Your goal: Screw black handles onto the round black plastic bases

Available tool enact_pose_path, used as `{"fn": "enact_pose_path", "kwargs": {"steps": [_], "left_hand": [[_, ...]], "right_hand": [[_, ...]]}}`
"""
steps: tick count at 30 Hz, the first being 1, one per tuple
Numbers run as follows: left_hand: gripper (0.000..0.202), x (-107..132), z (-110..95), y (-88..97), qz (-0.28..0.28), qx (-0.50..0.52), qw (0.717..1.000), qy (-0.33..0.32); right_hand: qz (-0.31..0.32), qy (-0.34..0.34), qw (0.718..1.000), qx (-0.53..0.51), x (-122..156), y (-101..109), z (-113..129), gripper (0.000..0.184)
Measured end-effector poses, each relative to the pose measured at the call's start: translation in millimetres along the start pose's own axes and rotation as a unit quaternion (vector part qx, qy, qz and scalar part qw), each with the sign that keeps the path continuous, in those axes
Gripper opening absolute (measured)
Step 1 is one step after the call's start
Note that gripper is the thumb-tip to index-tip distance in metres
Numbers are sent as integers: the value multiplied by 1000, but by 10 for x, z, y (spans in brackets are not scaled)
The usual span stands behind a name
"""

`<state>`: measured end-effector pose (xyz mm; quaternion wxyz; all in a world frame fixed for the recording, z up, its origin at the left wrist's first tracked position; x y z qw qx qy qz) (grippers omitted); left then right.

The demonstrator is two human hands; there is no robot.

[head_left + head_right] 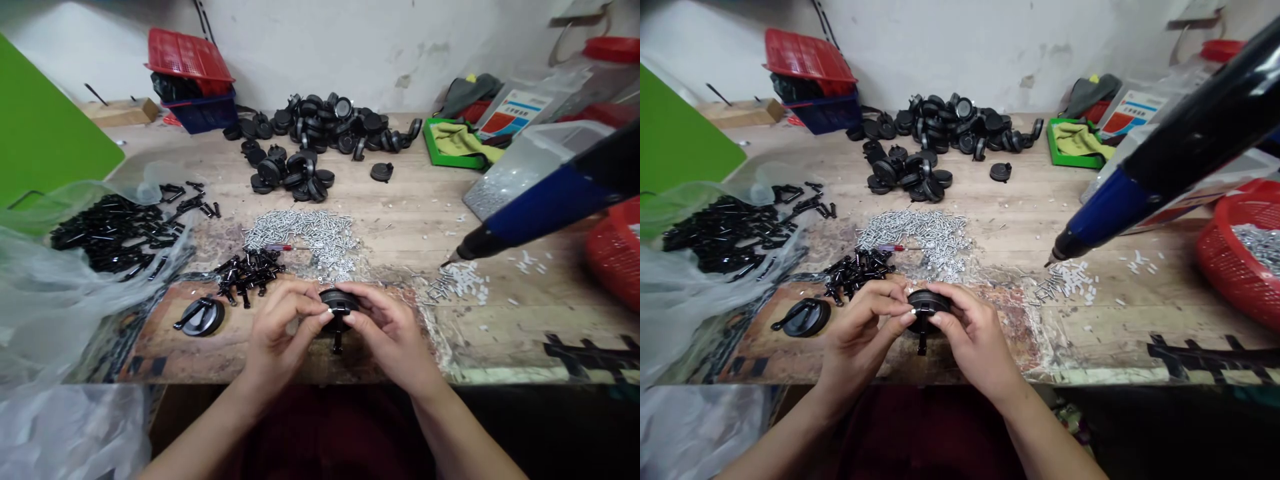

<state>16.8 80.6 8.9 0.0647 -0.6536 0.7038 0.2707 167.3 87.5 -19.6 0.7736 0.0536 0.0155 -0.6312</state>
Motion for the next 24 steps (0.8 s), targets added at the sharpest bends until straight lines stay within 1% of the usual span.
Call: {"fn": "enact_pose_path", "kwargs": {"steps": [2, 4, 8, 11, 14, 16, 19, 22, 24], "left_hand": [[21, 9, -32, 1, -3, -14, 1000, -23], [21, 14, -33, 7, -7, -9, 1000, -25], [16, 3, 14, 4, 0, 11, 1000, 20], [11, -20, 1, -10, 23, 10, 999, 36], [11, -30, -33, -20, 48, -3, 998, 40], [13, -21, -74, -8, 46, -32, 998, 24], [22, 20, -157, 16, 11, -87, 996, -22], [32, 90, -234, 9, -30, -135, 988, -66], [33, 144, -268, -27, -33, -176, 979, -93]], "right_hand": [[3, 3, 1000, 7, 1, 10, 1, 32], [12, -2, 1000, 12, -6, 19, -3, 31], [48, -19, 999, 13, -40, 36, -8, 32], [71, -38, 997, 7, -66, 55, -20, 32], [89, -72, 992, -43, -71, 42, -63, 32], [91, -95, 987, -92, -61, 13, -107, 32], [72, -115, 980, -148, -38, -26, -180, 32], [52, -120, 977, -170, -15, -55, -229, 31], [45, -122, 976, -173, -6, -69, -243, 31]]}}
Point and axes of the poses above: each hand's wrist, its own x-axis away from the middle knuckle, its own y-axis out of the back of the hand, z = x × y, the point moved 7 cm from there along -x, towards the middle knuckle, and after that the axes turned 2 degrees about x, right-handed, at the moved point
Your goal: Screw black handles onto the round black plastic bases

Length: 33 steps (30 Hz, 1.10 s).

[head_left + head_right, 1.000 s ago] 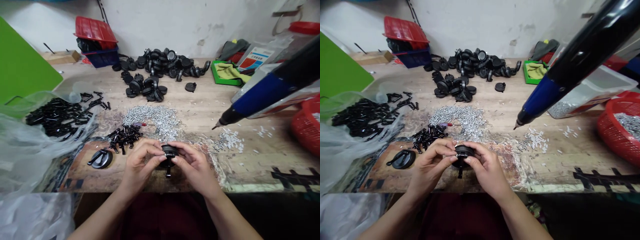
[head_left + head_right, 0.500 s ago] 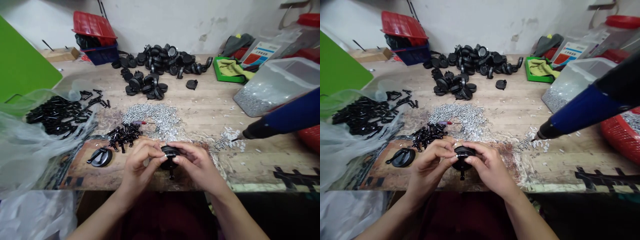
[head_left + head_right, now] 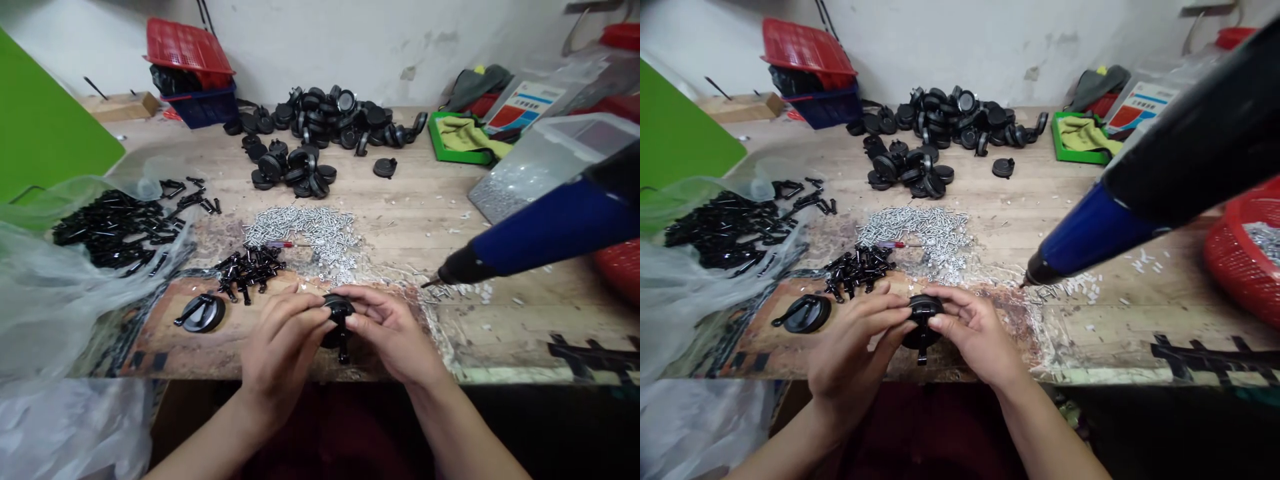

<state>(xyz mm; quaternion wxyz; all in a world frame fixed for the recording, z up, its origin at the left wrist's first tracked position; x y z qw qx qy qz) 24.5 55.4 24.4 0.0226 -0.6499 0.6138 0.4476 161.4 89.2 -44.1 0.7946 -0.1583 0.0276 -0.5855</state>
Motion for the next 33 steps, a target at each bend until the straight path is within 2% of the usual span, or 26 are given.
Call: {"fn": "enact_pose_path", "kwargs": {"steps": [4, 8, 11, 13, 16, 18, 19, 20, 21, 23, 24, 25, 26, 27, 30, 33], "left_hand": [[41, 92, -9, -50, 34, -43, 998, -28], [46, 162, 80, -130, 121, -5, 992, -15], [78, 226, 148, -204, 169, -7, 986, -2], [87, 257, 218, -212, 155, -17, 987, 24], [67, 266, 342, -141, 86, 18, 993, 77], [57, 246, 465, -54, 30, 87, 987, 131], [51, 239, 565, -14, 3, 144, 973, 182], [43, 242, 687, 12, -24, 217, 944, 247], [37, 257, 809, 14, -48, 301, 898, 317], [29, 286, 984, -28, -88, 455, 778, 424], [27, 282, 1030, -47, -102, 509, 727, 450], [25, 266, 1059, -58, -111, 544, 691, 462], [24, 249, 1079, -62, -117, 565, 671, 466], [23, 237, 1093, -65, -121, 574, 661, 468], [22, 246, 1108, -99, -116, 571, 655, 481], [22, 286, 1117, -128, -112, 560, 658, 491]], "right_hand": [[-17, -4, 1000, -4, -2, -2, -7, 30], [-46, 1, 999, -24, -5, -5, -23, 29], [-67, -8, 997, -43, -9, -73, -91, 30], [-69, -18, 996, -62, -19, -167, -144, 31], [-61, -20, 997, -48, -52, -315, -147, 29], [-35, -14, 999, 32, -110, -400, -67, 27], [-15, -1, 995, 101, -159, -441, 4, 23], [3, 18, 982, 186, -225, -478, 87, 18], [15, 45, 960, 275, -309, -510, 179, 17], [6, 112, 888, 445, -534, -554, 366, 24], [-10, 136, 851, 507, -672, -568, 432, 24], [-23, 149, 809, 568, -822, -586, 468, 22], [-35, 146, 765, 627, -982, -596, 470, 21], [-40, 139, 747, 649, -1138, -604, 451, 20], [-49, 109, 719, 685, -1527, -626, 331, 19], [-57, 72, 702, 707, -1752, -631, 195, 17]]}}
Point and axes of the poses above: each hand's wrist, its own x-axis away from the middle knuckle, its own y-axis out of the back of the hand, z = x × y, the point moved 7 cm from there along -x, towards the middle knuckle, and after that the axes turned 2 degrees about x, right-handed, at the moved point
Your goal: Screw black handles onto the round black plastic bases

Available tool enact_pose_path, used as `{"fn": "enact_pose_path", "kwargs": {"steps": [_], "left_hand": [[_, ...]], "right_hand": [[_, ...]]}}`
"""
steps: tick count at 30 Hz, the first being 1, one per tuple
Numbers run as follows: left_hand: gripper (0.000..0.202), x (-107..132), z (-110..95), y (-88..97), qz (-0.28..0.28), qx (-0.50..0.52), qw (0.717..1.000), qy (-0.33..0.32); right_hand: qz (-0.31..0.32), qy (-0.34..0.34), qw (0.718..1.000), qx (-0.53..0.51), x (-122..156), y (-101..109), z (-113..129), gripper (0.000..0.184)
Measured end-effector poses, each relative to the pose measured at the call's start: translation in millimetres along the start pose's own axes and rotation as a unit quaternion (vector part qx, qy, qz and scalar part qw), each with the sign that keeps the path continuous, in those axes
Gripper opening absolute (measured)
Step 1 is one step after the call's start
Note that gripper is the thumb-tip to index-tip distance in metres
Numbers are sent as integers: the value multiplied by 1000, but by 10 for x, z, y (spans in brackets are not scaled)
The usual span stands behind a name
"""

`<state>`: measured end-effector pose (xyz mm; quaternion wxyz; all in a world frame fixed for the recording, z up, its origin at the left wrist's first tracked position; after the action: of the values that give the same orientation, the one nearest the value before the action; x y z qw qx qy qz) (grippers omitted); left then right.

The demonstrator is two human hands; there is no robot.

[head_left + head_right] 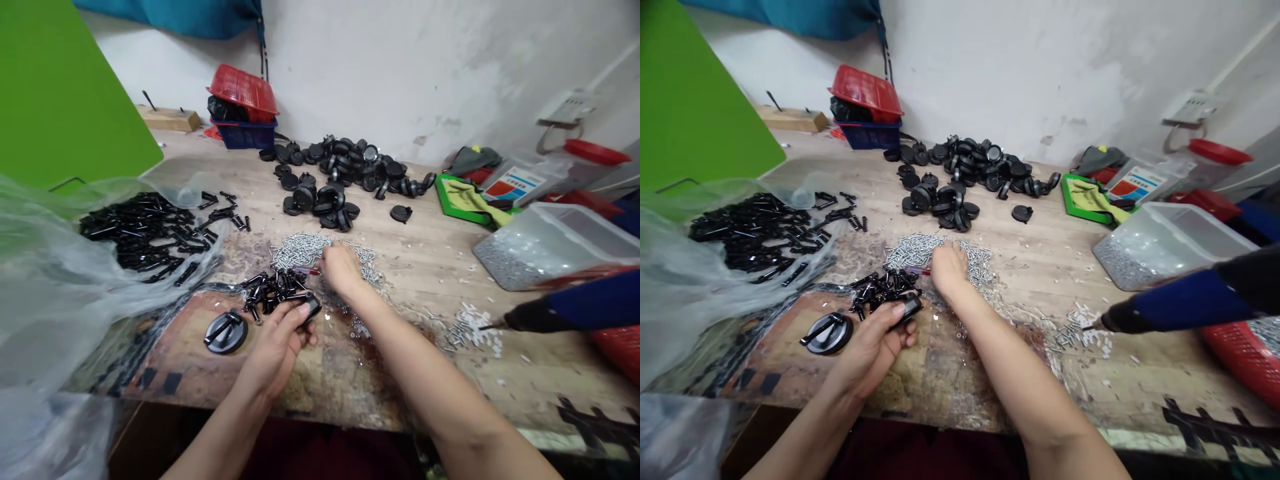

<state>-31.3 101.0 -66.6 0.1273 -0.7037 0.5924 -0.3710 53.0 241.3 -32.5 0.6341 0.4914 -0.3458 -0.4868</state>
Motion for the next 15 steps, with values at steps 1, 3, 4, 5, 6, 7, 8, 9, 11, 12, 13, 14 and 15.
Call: {"fn": "enact_pose_path", "kwargs": {"steps": [1, 3, 4, 5, 6, 7, 8, 9, 11, 12, 13, 14, 15], "left_hand": [[23, 0, 6, 5, 2, -4, 1000, -1], [25, -1, 5, 12, 12, -10, 1000, -2], [27, -1, -2, 15, 18, -12, 1000, -2], [27, 0, -11, 20, 22, -10, 1000, -2], [27, 3, -21, 26, 25, -7, 1000, 1], [26, 8, -30, 33, 25, -1, 1000, 4], [25, 15, -38, 39, 26, 5, 1000, 8], [24, 24, -46, 41, 27, 12, 999, 11], [24, 46, -53, 32, 33, 24, 999, 17], [24, 59, -50, 22, 35, 28, 999, 20], [25, 72, -45, 9, 38, 31, 999, 21], [26, 84, -36, -6, 39, 32, 998, 22], [27, 97, -26, -21, 39, 31, 999, 20]], "right_hand": [[7, -6, 1000, 6, -36, -41, 1, 16], [15, -11, 1000, 11, -72, -84, 5, 16], [15, -10, 1000, 9, -72, -82, 10, 17], [11, -7, 1000, 4, -56, -61, 17, 19], [4, 0, 1000, -4, -22, -24, 28, 20], [-4, 8, 1000, -15, 34, 26, 43, 21], [-11, 20, 999, -26, 113, 83, 62, 21], [-20, 35, 998, -49, 214, 148, 87, 20], [-39, 69, 989, -125, 465, 282, 137, 15], [-59, 90, 969, -224, 604, 366, 155, 10], [-74, 98, 944, -305, 736, 430, 153, 6], [-77, 97, 924, -362, 851, 461, 144, 5], [-82, 96, 905, -405, 950, 482, 135, 5]]}}
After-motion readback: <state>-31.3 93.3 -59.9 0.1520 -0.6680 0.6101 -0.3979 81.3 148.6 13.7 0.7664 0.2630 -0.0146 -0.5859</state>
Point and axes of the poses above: each hand's wrist, its own x-axis away from the middle knuckle, its own y-axis out of the back of the hand, z = x × y, the point moved 7 cm from there along -x, towards the middle knuckle, and after that the axes turned 2 degrees about x, right-handed, at the moved point
